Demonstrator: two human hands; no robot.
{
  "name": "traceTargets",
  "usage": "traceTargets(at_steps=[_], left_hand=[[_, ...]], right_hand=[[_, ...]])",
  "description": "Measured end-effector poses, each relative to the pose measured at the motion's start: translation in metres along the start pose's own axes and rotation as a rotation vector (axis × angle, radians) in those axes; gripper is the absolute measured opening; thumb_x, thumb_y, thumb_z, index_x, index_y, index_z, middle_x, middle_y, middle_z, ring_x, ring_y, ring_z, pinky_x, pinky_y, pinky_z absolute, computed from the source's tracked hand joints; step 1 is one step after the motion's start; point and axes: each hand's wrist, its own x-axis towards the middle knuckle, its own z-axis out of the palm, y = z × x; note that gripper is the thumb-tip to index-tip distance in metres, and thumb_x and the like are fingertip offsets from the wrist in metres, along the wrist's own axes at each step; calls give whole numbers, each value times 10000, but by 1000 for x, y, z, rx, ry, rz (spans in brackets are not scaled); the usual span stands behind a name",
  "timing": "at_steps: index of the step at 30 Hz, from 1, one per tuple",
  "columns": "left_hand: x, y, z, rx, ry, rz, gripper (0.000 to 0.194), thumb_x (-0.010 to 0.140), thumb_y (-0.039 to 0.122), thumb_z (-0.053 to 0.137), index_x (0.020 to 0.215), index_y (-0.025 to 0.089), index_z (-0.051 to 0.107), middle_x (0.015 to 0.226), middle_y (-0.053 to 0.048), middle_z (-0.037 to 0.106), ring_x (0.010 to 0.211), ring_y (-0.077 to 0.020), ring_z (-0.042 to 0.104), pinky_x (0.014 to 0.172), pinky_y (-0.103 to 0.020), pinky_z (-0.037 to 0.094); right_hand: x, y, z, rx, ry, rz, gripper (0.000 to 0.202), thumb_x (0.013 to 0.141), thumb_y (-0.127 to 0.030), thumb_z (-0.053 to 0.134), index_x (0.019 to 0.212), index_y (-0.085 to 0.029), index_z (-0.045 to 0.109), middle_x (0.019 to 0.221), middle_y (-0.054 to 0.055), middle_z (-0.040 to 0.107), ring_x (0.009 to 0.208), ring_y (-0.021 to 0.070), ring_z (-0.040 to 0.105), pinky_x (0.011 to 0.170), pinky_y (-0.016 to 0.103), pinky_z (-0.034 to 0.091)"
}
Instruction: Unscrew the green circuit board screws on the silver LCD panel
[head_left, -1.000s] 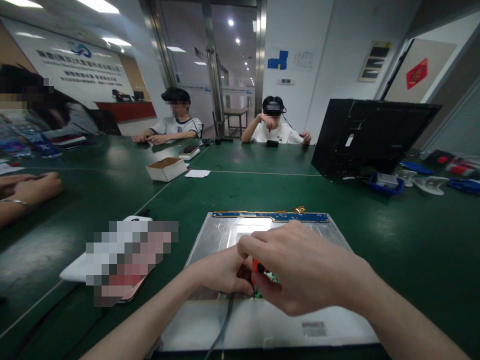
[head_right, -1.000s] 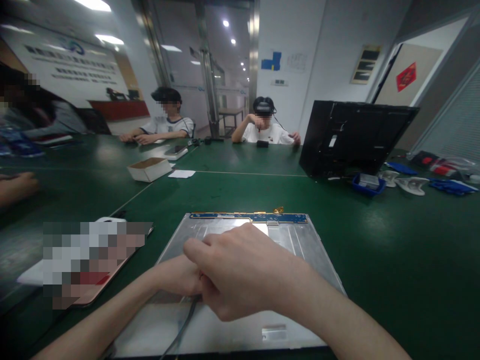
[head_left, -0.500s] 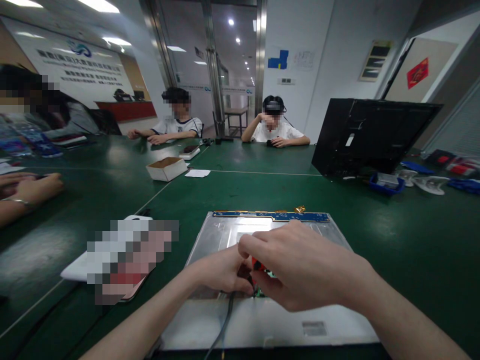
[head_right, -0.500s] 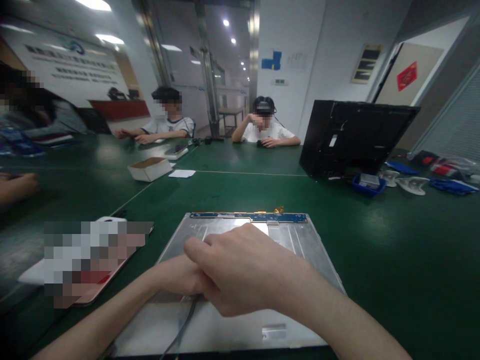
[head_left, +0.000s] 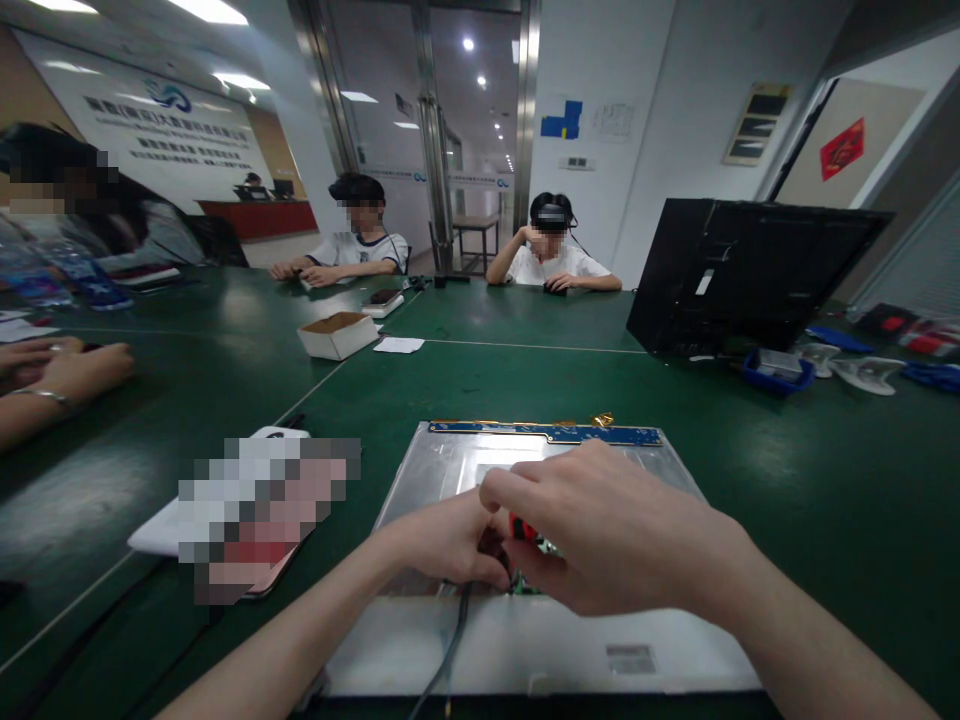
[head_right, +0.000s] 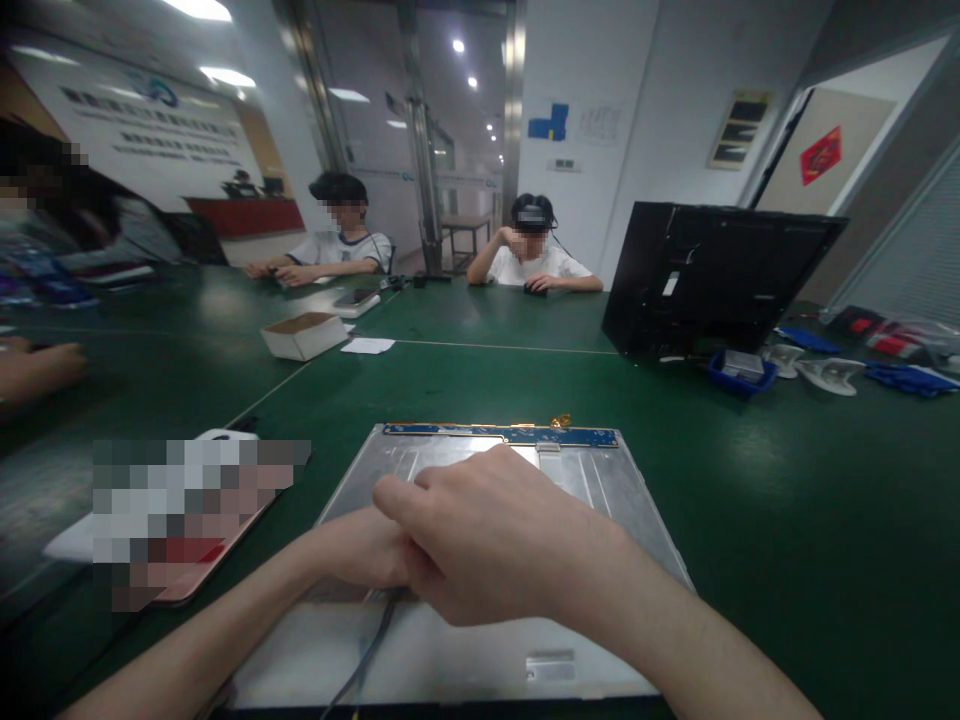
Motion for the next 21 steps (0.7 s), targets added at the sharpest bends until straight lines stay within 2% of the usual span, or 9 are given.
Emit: traceTargets(at_steps=[3,7,10,12,15,21], left_hand=[[-1,4,-1,-47,-15,-45,90,724,162,661,814,170,661,726,23,602,683,-151,554,593,-226,416],[-2,6,-2,-26,30,-1,37,729,155,655,761,173,663,704,31,597,699,-151,548,618,-228,401],[-1,4,-2,-15,21,13,32,716,160,674,746,166,666,709,21,608,710,-160,552,630,-235,411],[0,3,-2,-22,-2,15,73,706,158,683,779,158,678,734,12,618,711,-162,558,623,-234,421],[0,5,-1,-40,-3,12,119,728,133,645,834,173,681,756,23,616,696,-143,549,597,-213,414],[-1,9,-5,38,-20,27,45,729,156,673,767,175,655,704,30,582,679,-143,530,582,-220,392]], right_hand=[[0,0,0,4,-6,-18,156,831,-260,566,956,-198,496,808,-1,636,566,113,444,486,260,205],[1,1,-1,21,-10,-6,108,903,-302,544,954,-208,530,813,1,664,620,123,508,515,263,208],[1,2,-1,5,-16,16,90,932,-293,509,935,-208,539,778,-4,668,612,119,514,517,262,202],[1,1,0,-11,-3,9,60,905,-255,508,933,-203,519,774,-3,660,586,116,489,506,262,197],[0,0,1,-17,11,-8,140,840,-244,542,962,-197,491,788,-1,645,554,115,451,481,261,191],[2,2,0,-7,-2,10,166,901,-362,556,960,-211,518,790,-1,666,605,132,528,495,264,204]])
